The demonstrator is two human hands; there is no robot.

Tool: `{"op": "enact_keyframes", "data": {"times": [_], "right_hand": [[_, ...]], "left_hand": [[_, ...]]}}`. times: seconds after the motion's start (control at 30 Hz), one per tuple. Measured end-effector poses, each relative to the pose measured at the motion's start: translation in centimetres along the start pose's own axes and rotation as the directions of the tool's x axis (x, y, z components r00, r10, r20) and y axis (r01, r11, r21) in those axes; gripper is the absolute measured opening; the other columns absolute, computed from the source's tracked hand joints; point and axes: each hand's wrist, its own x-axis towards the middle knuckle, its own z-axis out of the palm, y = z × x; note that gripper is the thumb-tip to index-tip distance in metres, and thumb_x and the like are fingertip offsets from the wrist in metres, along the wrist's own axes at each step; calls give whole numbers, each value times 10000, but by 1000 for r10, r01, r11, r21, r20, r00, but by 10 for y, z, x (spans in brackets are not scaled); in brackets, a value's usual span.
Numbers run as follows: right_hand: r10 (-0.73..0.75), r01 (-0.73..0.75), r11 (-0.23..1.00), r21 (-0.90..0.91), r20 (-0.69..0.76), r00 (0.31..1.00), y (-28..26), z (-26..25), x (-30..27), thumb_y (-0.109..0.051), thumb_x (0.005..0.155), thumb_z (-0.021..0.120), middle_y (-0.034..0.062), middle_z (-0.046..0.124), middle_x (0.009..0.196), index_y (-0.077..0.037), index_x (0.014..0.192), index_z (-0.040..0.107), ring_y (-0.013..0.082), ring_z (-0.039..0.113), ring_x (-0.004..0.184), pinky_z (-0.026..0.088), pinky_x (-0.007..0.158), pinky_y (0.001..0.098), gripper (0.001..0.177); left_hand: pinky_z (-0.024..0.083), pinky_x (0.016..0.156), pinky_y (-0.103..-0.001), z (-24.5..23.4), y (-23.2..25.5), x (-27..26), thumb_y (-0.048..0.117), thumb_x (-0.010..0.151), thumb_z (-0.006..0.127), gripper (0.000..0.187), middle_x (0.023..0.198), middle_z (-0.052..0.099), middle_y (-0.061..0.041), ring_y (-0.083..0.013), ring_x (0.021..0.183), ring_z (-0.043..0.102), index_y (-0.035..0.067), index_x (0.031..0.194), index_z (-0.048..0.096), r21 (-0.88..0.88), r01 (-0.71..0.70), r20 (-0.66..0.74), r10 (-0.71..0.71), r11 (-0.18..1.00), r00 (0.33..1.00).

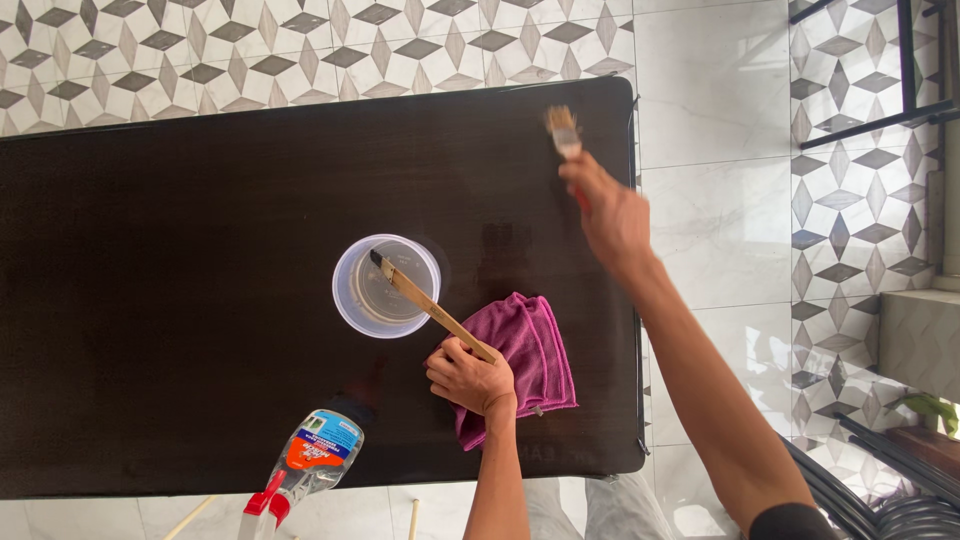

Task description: The person wipes a dark wooden table with a purple cloth, then sprays liquid from a bottle onto the table and spreads it with a small brush. They continue to wipe the surface with the cloth, repeating the spray and brush steps across the table.

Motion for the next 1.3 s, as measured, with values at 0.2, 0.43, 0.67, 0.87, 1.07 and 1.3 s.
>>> {"op": "enact_keyframes", "data": {"times": [0.2,0.43,0.67,0.87,1.07,1.3], "right_hand": [[51,-51,996,78,-1,999,-16,-10,10,-13,954,665,84,685,1348,-130,1134,664,308,753,806,595,591,373,215],[211,-215,977,2,201,957,-68,-45,-131,-61,914,689,18,690,1347,-133,1126,674,246,698,550,547,464,356,224],[254,-253,967,-28,194,948,-70,-43,-150,-69,913,692,-14,702,1320,-183,1162,691,211,711,603,554,494,341,274],[172,-175,984,17,104,980,-8,-30,-26,35,906,655,2,689,1349,-185,1234,643,295,745,855,581,665,407,395],[135,-134,991,-14,110,985,13,-36,16,36,883,668,1,680,1381,-177,1203,641,350,718,823,575,684,438,386],[285,-297,954,50,170,943,-28,-63,-132,50,862,645,18,685,1345,-176,1216,687,269,751,860,597,632,351,422]], "left_hand": [[412,744,-452,0,0,0,249,866,710,234,985,476,-69,-285,907,525,172,883,490,8,12,8,-12,1000,1000],[406,734,-450,-1,1,1,255,885,695,227,981,478,-63,-288,896,529,172,869,483,2,15,6,-15,1000,1000],[405,726,-448,-2,1,1,259,883,691,220,962,471,-65,-289,890,528,174,873,488,12,22,29,-23,1000,999],[408,728,-451,-2,1,3,266,883,694,218,968,475,-80,-290,888,526,165,880,502,10,35,60,-35,999,998],[413,748,-456,-1,0,1,235,834,689,215,1010,489,-93,-299,926,531,137,939,529,20,13,29,-14,1000,999],[410,743,-457,-2,2,0,221,863,682,190,998,485,-90,-304,915,525,135,930,526,26,13,24,-14,1000,1000]]}}
